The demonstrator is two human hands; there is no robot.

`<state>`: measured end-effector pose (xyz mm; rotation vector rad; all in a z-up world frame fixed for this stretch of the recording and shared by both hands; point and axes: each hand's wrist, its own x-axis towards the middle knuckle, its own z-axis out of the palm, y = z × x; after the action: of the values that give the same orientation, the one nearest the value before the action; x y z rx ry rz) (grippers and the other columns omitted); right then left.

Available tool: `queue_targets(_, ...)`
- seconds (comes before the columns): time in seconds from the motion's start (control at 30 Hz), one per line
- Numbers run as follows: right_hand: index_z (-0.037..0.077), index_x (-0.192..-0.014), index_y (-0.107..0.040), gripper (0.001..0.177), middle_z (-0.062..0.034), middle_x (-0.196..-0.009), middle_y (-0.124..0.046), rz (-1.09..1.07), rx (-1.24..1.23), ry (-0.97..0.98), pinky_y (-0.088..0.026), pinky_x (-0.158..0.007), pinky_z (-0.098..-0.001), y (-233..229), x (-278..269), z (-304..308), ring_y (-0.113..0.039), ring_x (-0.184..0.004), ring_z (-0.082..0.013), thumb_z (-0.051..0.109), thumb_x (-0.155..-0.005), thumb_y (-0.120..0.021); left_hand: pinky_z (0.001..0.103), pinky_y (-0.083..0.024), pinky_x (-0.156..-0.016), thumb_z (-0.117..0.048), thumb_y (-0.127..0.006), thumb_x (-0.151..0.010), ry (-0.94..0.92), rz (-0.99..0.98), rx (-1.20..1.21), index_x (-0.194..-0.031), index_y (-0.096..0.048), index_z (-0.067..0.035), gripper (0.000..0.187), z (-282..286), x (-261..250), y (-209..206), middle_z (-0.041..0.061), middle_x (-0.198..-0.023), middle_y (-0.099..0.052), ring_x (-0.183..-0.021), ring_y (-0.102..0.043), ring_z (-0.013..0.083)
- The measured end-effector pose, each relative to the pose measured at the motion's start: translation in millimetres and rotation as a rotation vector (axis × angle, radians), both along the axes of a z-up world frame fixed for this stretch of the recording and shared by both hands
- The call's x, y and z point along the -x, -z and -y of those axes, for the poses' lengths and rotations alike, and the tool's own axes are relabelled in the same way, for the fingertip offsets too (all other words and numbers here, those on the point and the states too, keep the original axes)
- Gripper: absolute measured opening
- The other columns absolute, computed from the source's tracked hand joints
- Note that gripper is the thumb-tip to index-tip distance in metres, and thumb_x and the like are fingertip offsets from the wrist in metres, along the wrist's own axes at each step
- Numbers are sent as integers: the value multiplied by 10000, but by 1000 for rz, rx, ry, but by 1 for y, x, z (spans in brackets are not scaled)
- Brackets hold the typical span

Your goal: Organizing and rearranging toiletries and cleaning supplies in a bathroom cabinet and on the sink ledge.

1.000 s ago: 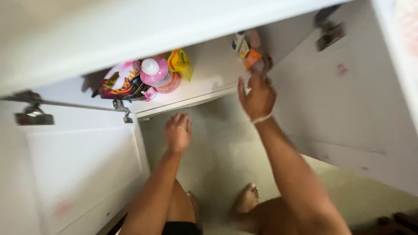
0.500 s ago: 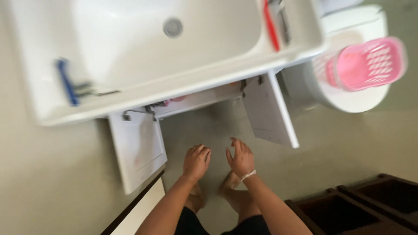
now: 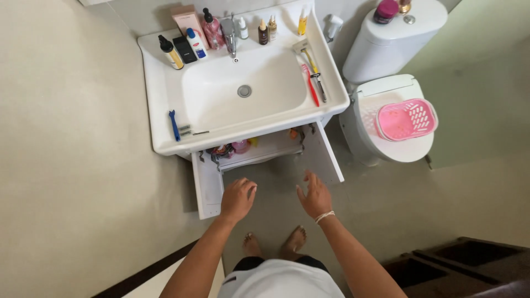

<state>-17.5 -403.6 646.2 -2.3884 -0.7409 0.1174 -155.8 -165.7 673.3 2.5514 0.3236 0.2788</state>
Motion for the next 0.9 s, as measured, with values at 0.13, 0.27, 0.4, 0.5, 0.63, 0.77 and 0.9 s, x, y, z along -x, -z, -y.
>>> queue_targets(0.13, 47, -1353, -486, 597, -142, -1121, -657, 20, -71, -52, -531, -818, -471, -31, -3, 4, -667, -938, -373, 213, -855, -771, 459, -503, -837, -167, -702, -901, -10, 9, -21, -942, -704, -105, 74, 16, -2, -21, 75, -948, -658, -958, -642, 308)
queue_targets(0.27, 53, -1394, -477, 644, -149, -1137, -652, 95, -79, -72, -531, -882, -460, -39, -21, 6, -661, -1058, -373, 244, -864, -789, 450, -511, -863, -195, -704, -937, -11, 56, -39, -965, -710, -112, 88, 14, -25, -23, 78, -982, -668, -982, -640, 309)
queue_targets(0.4, 47, -1419, -450, 709, -191, -1277, -607, 162, -82, -124, -516, -937, -468, -61, -37, 11, -621, -1139, -403, 261, -847, -810, 467, -497, -872, -172, -698, -915, 13, 66, -88, -983, -709, -92, 105, 20, -46, -39, 89, -995, -669, -985, -642, 302)
queue_targets(0.5, 55, -1474, -407, 787, -189, -1355, -568, 49, 51, -116, -488, -976, -488, -76, -55, 9, -613, -1136, -387, 306, -849, -813, 465, -495, -892, -174, -702, -928, -16, 15, -106, -978, -713, -93, 95, 20, -63, -45, 86, -998, -676, -1023, -649, 302)
queue_targets(0.63, 49, -1483, -394, 826, -189, -1479, -495, 138, -9, -180, -427, -1100, -485, -71, -81, 10, -522, -1334, -379, 332, -835, -820, 478, -482, -935, -186, -723, -901, -73, 56, -115, -1007, -712, -92, 142, 25, -78, -49, 101, -1077, -676, -1095, -628, 330)
queue_targets(0.77, 26, -1563, -299, 944, -198, -1615, -358, 185, 6, -259, -338, -1198, -473, -61, -102, 1, -386, -1478, -367, 371, -852, -816, 482, -457, -974, -212, -726, -884, -74, 178, -214, -1046, -698, -93, 203, 17, -78, -34, 137, -1209, -661, -1166, -601, 338)
queue_targets(0.9, 3, -1588, -213, 1037, -205, -1652, -262, 142, 163, -300, -274, -1219, -479, -52, -121, -20, -290, -1515, -365, 411, -845, -810, 492, -433, -1069, -231, -735, -893, -105, -5, -207, -1105, -706, -102, 249, 11, -74, -31, 92, -1104, -673, -1107, -606, 319)
